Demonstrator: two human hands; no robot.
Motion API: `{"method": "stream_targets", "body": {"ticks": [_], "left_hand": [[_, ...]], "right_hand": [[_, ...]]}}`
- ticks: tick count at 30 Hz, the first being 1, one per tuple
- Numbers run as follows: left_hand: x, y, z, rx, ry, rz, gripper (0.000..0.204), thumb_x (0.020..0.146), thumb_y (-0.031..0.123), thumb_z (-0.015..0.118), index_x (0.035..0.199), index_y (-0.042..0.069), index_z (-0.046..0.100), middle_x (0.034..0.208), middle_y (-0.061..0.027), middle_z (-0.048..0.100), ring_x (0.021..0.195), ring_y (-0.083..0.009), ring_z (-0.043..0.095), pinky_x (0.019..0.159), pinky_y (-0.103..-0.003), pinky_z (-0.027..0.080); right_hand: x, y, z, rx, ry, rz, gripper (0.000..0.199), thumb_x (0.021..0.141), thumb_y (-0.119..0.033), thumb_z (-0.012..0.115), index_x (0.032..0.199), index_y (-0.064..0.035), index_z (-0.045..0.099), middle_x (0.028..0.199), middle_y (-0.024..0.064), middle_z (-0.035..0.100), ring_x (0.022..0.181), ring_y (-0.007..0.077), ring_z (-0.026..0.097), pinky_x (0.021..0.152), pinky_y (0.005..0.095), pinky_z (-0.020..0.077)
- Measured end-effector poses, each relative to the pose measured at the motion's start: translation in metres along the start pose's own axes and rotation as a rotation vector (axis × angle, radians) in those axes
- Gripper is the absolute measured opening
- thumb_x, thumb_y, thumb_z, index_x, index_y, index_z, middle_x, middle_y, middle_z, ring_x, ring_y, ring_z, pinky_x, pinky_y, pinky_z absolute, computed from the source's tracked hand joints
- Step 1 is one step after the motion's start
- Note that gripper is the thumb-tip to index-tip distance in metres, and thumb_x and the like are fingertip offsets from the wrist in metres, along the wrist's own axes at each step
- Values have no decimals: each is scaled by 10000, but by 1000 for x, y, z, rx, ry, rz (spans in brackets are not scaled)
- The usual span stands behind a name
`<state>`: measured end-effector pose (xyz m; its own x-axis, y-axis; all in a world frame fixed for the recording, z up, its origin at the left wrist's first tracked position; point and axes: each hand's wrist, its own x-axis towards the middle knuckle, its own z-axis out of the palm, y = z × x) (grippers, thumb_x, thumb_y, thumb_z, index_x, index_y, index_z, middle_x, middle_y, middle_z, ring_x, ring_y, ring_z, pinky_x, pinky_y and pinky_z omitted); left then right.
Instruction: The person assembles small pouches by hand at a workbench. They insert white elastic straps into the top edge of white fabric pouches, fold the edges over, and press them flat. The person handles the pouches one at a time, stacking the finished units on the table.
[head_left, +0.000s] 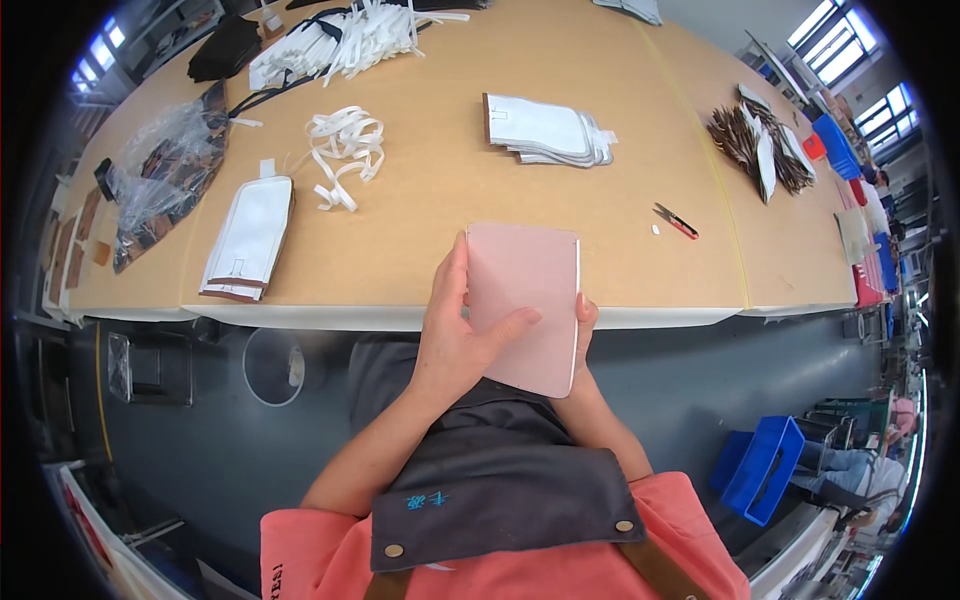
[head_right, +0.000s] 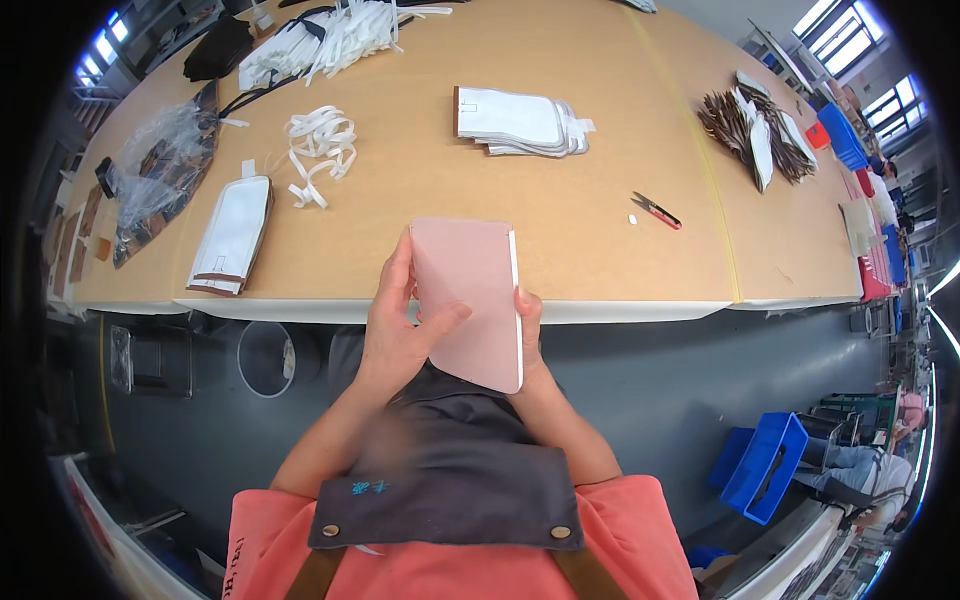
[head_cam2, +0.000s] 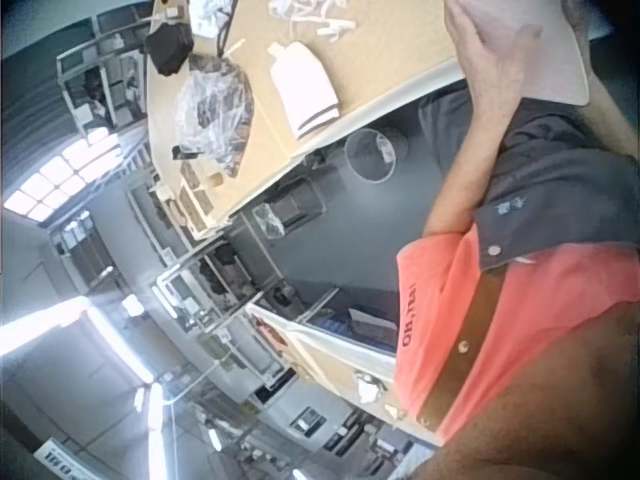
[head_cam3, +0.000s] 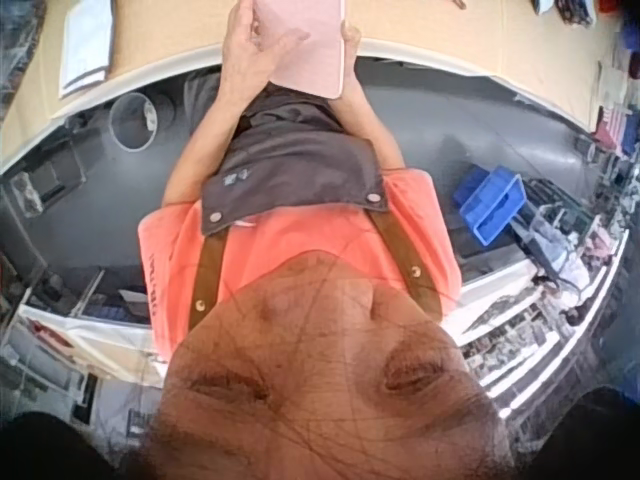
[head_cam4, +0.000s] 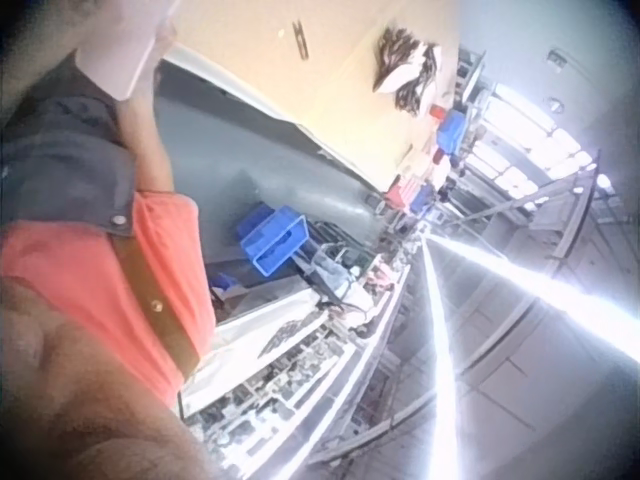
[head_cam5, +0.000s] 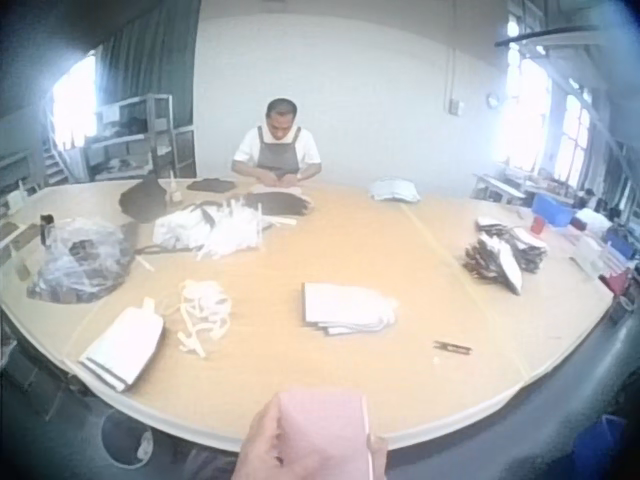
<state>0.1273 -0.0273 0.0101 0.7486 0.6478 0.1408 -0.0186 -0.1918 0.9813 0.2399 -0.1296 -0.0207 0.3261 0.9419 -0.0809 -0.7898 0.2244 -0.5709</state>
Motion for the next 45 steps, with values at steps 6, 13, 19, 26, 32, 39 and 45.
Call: {"method": "stream_targets", "body": {"ticks": [6, 13, 19, 26, 32, 39, 45], "left_hand": [[4, 15, 9, -266, 122, -60, 1192, 756, 251, 871, 1561, -64, 49, 1557, -225, 285, 1366, -287, 420, 1077, -389, 407], [2, 3, 1, -311, 139, -140, 1248, 720, 209, 894, 1577, -22, 16, 1600, -240, 190, 1448, -299, 290, 1133, -390, 333], [3, 8, -7, -383, 32, -67, 1208, 747, 76, 855, 1604, 70, 3, 1646, -210, 106, 1530, -277, 120, 1209, -406, 151], [16, -13, -63, -74, 196, -124, 897, 842, 87, 779, 1560, 51, 242, 1600, -101, 265, 1501, -223, 223, 1208, -432, 193], [61, -25, -64, -70, 205, -110, 606, 890, 115, 737, 1428, 49, 467, 1491, -103, 422, 1402, -215, 403, 1137, -406, 362], [250, -99, -11, 226, 262, -120, 515, 858, 214, 771, 1282, -22, 600, 1130, -111, 683, 1038, -188, 653, 882, -307, 543], [274, -112, 7, 323, 275, -139, 381, 810, 142, 772, 1154, 6, 680, 895, -52, 710, 746, -155, 671, 745, -319, 557]], "right_hand": [[-7, 9, -10, -33, -4, 98, 977, 762, -652, 636, 1470, -24, 392, 1359, 174, 520, 1219, 273, 546, 979, 403, 474], [-3, 21, -9, -271, -12, 135, 954, 719, -612, 679, 1405, 18, 474, 1330, 134, 540, 1216, 220, 533, 1012, 381, 427], [-5, 13, 5, -265, 11, 63, 1103, 664, -627, 712, 1490, 13, 356, 1450, 195, 450, 1295, 282, 514, 1070, 399, 417], [13, -31, -3, -191, 2, -136, 1189, 683, -696, 696, 1554, -24, 244, 1513, 324, 335, 1312, 383, 492, 1036, 445, 468], [18, -82, -30, -186, 88, -372, 1115, 769, -701, 623, 1570, -42, 212, 1519, 359, 297, 1311, 433, 479, 1030, 510, 459], [31, -112, -47, -124, 122, -509, 1099, 784, -669, 632, 1573, -39, 199, 1523, 365, 279, 1303, 435, 482, 1043, 516, 453], [25, -116, -70, -208, 203, -489, 1130, 753, -658, 675, 1567, -30, 208, 1525, 369, 276, 1300, 431, 489, 1031, 511, 469]]}}
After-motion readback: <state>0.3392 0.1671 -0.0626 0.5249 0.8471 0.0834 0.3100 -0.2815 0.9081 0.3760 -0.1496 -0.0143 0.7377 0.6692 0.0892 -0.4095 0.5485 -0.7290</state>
